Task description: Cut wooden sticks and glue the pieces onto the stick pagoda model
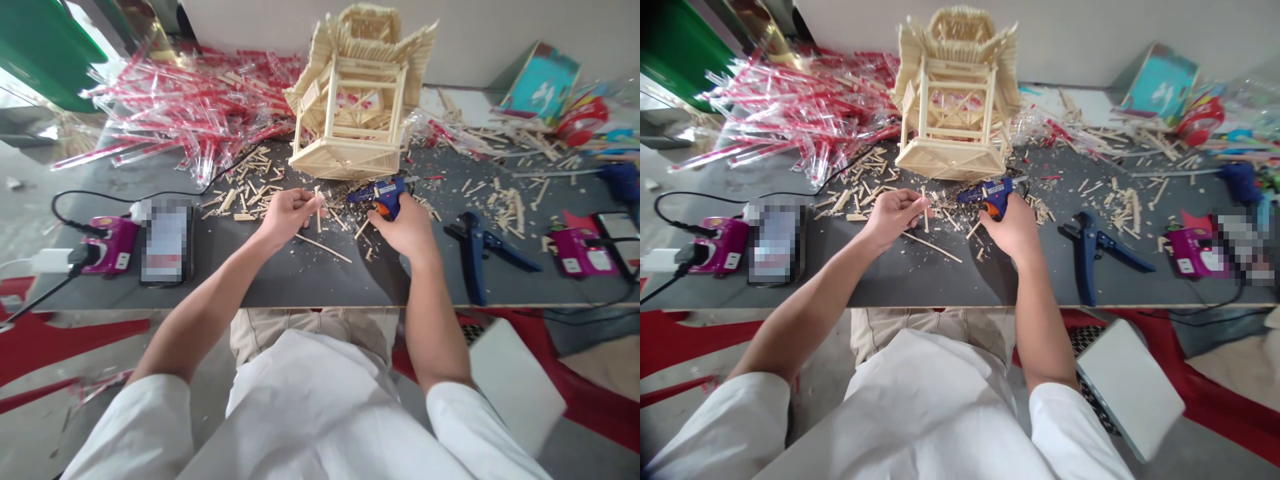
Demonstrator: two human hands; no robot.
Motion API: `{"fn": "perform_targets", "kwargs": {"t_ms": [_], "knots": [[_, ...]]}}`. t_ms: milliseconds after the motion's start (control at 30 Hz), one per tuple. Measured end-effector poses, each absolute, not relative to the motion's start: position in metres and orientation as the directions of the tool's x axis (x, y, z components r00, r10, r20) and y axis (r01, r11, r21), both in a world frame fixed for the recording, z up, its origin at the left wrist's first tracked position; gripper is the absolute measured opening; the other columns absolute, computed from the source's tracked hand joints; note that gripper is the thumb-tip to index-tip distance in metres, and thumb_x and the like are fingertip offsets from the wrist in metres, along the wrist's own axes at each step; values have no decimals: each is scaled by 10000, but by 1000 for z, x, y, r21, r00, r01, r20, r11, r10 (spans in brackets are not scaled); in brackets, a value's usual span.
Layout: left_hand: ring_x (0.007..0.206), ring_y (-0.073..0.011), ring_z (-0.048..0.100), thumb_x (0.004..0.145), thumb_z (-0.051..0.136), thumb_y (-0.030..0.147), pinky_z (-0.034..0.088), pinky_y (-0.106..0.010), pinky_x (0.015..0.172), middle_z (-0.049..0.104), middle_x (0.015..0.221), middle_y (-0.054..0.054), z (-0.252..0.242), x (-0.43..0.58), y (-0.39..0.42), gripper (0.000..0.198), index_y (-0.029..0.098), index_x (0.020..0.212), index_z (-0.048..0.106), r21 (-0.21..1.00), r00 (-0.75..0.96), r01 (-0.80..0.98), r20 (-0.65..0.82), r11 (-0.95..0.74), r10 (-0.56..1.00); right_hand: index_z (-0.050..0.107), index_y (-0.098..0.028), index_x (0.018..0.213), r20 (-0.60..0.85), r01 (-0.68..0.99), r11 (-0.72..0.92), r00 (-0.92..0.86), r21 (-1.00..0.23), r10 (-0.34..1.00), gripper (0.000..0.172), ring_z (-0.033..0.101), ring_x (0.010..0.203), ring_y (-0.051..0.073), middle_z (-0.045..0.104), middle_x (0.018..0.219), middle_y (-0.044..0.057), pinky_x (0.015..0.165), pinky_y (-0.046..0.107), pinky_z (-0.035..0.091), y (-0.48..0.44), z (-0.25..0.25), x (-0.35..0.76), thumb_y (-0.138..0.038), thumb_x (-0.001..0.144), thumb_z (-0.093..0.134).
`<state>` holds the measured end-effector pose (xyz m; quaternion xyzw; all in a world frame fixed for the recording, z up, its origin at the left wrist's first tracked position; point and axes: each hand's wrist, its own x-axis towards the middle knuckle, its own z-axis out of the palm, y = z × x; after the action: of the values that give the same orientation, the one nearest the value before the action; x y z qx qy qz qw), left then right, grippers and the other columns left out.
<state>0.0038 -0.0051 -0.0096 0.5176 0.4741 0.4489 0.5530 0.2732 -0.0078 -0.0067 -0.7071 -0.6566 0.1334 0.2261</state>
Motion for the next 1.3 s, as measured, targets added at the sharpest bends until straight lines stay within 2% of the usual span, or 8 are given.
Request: {"fn": "perform_targets", "kwargs": {"t_ms": [67, 133, 233, 367, 533, 833, 1033, 1300], "knots": [[504, -44, 489, 838, 845, 461, 401, -193, 477, 811, 852, -111, -9, 4, -5, 365, 131, 907, 705, 998, 152, 0, -59, 60, 987, 527, -255, 866, 162, 872, 10, 80, -490, 984, 315, 677, 800, 308, 691, 841, 84, 779, 458, 562, -9, -3, 270, -430, 789, 778], [506, -44, 488, 847, 837, 466, 397, -196, 480, 809, 848, -114, -10, 3, -5, 372, 125, 916, 706, 998, 157, 4, -58, 58, 986, 507, -264, 864, 275, 878, 76, 65, -473, 959, 277, 675, 797, 300, 687, 833, 77, 792, 455, 560, -12, 0, 267, -388, 798, 746], [505, -44, 489, 862, 819, 478, 391, -197, 486, 802, 826, -107, -11, 3, -5, 378, 122, 918, 706, 999, 164, 2, -51, 52, 985, 488, -273, 872, 412, 885, 166, 32, -435, 910, 240, 668, 785, 292, 676, 818, 75, 785, 455, 555, -15, 3, 264, -391, 828, 692], [502, -47, 499, 825, 853, 509, 388, -199, 488, 795, 798, -88, -14, 3, -4, 418, 127, 909, 704, 999, 180, -8, -45, 48, 983, 467, -284, 855, 457, 882, 234, -24, -409, 889, 238, 656, 743, 285, 647, 764, 54, 750, 454, 559, -18, 4, 263, -403, 817, 670], [509, -61, 540, 811, 863, 522, 399, -206, 487, 791, 782, -86, -13, 3, -5, 434, 130, 901, 701, 998, 196, 1, -60, 61, 979, 473, -282, 862, 551, 874, 252, 21, -414, 834, 210, 664, 724, 279, 635, 751, 51, 757, 463, 575, -20, 4, 260, -393, 810, 644], [504, -54, 527, 793, 877, 552, 405, -200, 478, 799, 806, -102, -10, 4, -6, 479, 122, 915, 702, 997, 193, 16, -73, 71, 979, 524, -265, 949, 616, 886, 249, 52, -392, 786, 221, 683, 792, 295, 661, 840, 73, 785, 481, 581, -13, -8, 265, -382, 825, 663], [523, -49, 528, 872, 820, 501, 404, -198, 492, 813, 867, -117, -9, 3, -7, 389, 126, 908, 722, 998, 262, 54, -37, 24, 964, 563, -232, 1076, 672, 891, 284, 30, -353, 740, 251, 705, 934, 341, 674, 958, 128, 867, 515, 570, -13, -13, 266, -385, 888, 627], [536, -51, 525, 918, 760, 397, 408, -197, 507, 815, 868, -116, -7, 4, -9, 275, 126, 887, 721, 997, 290, 77, -29, 7, 957, 557, -240, 985, 637, 904, 279, -9, -325, 771, 136, 708, 933, 329, 687, 957, 126, 867, 485, 570, -12, -13, 268, -324, 896, 616]]}}
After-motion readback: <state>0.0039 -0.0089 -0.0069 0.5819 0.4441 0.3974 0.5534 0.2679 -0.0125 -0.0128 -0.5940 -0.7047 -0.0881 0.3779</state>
